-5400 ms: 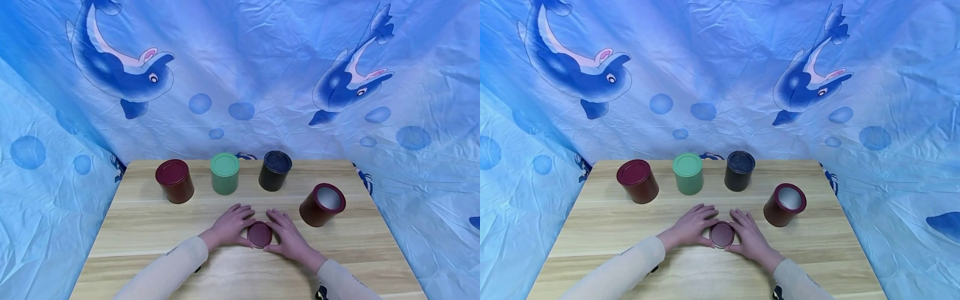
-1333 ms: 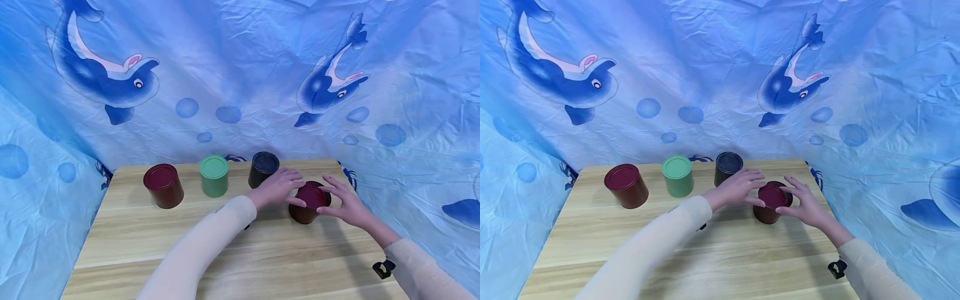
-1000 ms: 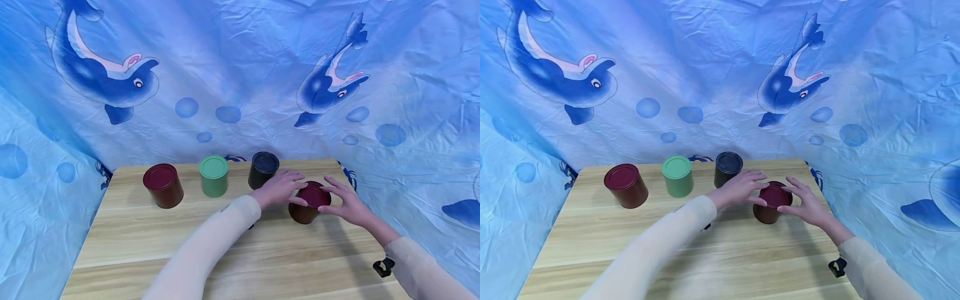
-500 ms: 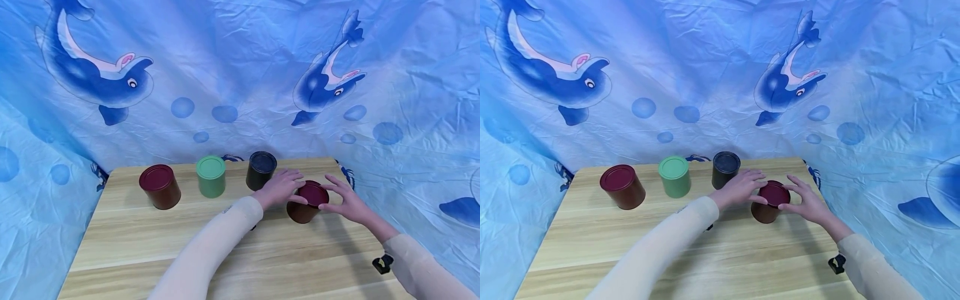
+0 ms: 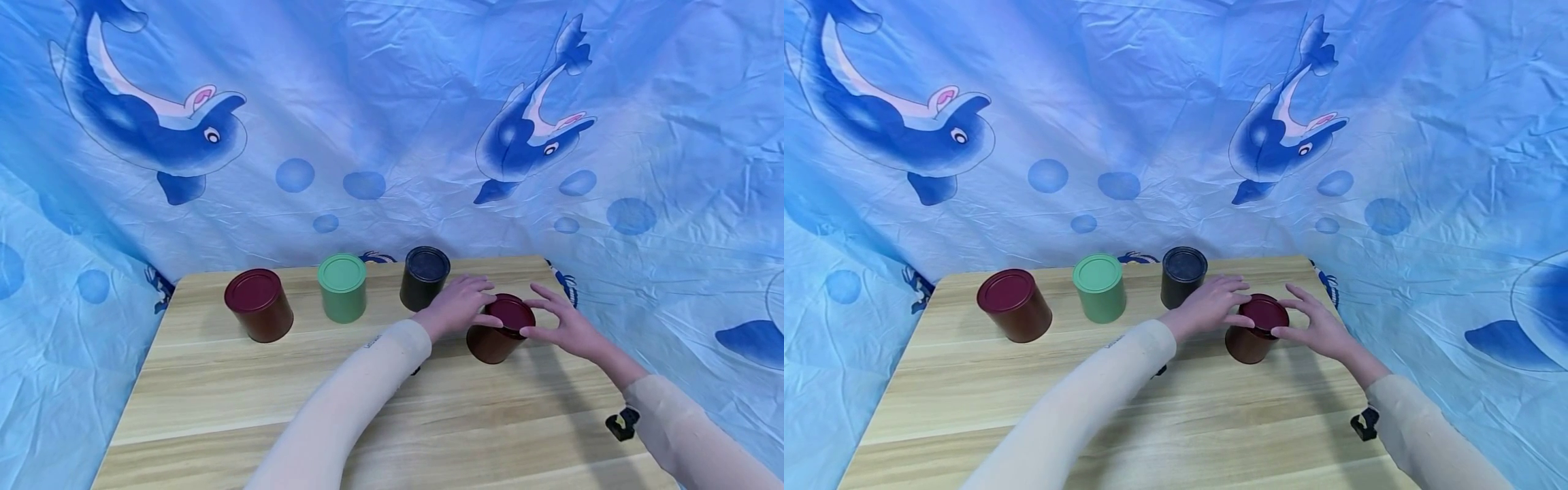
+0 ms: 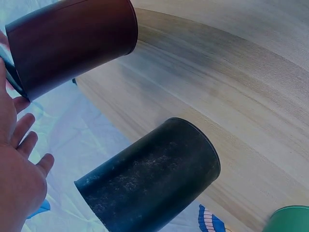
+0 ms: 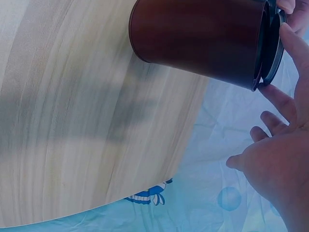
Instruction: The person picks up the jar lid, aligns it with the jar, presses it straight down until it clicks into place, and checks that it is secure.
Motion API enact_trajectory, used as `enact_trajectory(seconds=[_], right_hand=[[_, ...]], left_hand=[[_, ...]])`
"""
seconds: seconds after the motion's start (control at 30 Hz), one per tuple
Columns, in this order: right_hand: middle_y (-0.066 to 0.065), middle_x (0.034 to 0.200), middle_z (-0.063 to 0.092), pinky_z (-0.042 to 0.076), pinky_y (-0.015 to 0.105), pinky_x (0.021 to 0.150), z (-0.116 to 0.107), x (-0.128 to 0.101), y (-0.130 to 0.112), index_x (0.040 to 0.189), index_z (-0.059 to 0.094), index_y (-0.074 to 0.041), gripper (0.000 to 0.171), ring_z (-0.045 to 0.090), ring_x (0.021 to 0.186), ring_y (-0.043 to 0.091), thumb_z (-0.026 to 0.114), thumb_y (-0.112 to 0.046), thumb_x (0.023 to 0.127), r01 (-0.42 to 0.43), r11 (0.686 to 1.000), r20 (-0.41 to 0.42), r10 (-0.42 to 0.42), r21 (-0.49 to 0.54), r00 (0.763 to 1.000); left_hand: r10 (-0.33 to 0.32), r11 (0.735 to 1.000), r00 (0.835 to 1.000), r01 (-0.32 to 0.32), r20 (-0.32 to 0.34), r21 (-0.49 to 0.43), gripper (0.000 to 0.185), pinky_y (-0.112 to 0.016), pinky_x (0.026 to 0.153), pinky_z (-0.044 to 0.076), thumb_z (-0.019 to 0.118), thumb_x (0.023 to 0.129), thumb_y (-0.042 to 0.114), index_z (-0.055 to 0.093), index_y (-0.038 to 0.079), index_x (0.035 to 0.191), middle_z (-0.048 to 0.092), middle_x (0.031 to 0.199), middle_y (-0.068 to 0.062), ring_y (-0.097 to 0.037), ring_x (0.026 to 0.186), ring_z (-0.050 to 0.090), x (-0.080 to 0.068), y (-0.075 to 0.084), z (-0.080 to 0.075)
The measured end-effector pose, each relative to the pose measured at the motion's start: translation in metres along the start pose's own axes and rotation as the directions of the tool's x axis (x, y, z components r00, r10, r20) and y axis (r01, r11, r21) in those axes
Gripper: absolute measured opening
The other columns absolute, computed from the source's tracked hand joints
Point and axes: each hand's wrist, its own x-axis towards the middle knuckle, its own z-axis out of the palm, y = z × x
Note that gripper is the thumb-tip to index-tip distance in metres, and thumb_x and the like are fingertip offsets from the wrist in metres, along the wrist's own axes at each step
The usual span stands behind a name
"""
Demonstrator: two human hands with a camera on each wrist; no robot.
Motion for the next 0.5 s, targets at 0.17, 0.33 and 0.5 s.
enact_trajectory(seconds=[0.17,0.33,0.5], right_hand=[[0.029,0.170,0.031,0.031,0.081,0.110,-0.0008,0.0011,0.0005,0.141,0.066,0.000,0.056,0.024,0.154,0.059,0.084,-0.026,0.095,-0.019,1.000,0.008,0.019,-0.007,1.000],[0.028,0.170,0.031,0.031,0.082,0.110,-0.0002,0.0008,-0.0010,0.141,0.066,0.000,0.057,0.024,0.154,0.059,0.084,-0.028,0.095,-0.023,1.000,0.008,0.023,-0.016,1.000],[0.029,0.167,0.035,0.032,0.082,0.109,0.0043,0.0007,0.0003,0.142,0.066,0.001,0.060,0.028,0.152,0.059,0.086,-0.027,0.093,0.004,0.998,-0.020,-0.006,-0.057,1.000]], left_hand=[[-0.006,1.000,1.000,0.007,-0.005,0.011,0.062,-0.039,0.130,0.029,0.051,0.104,0.067,0.068,0.026,0.147,0.054,0.161,0.001,-0.019,0.158,0.036,-0.0013,0.0000,0.0002],[-0.011,0.999,1.000,0.012,-0.016,0.045,0.063,-0.040,0.129,0.029,0.049,0.104,0.068,0.067,0.027,0.148,0.054,0.161,0.002,-0.019,0.158,0.036,-0.0023,0.0005,0.0021],[-0.021,0.998,1.000,0.021,-0.013,0.063,0.065,-0.041,0.129,0.030,0.049,0.104,0.069,0.066,0.026,0.149,0.053,0.162,0.002,-0.019,0.158,0.036,-0.0028,0.0017,0.0039]])
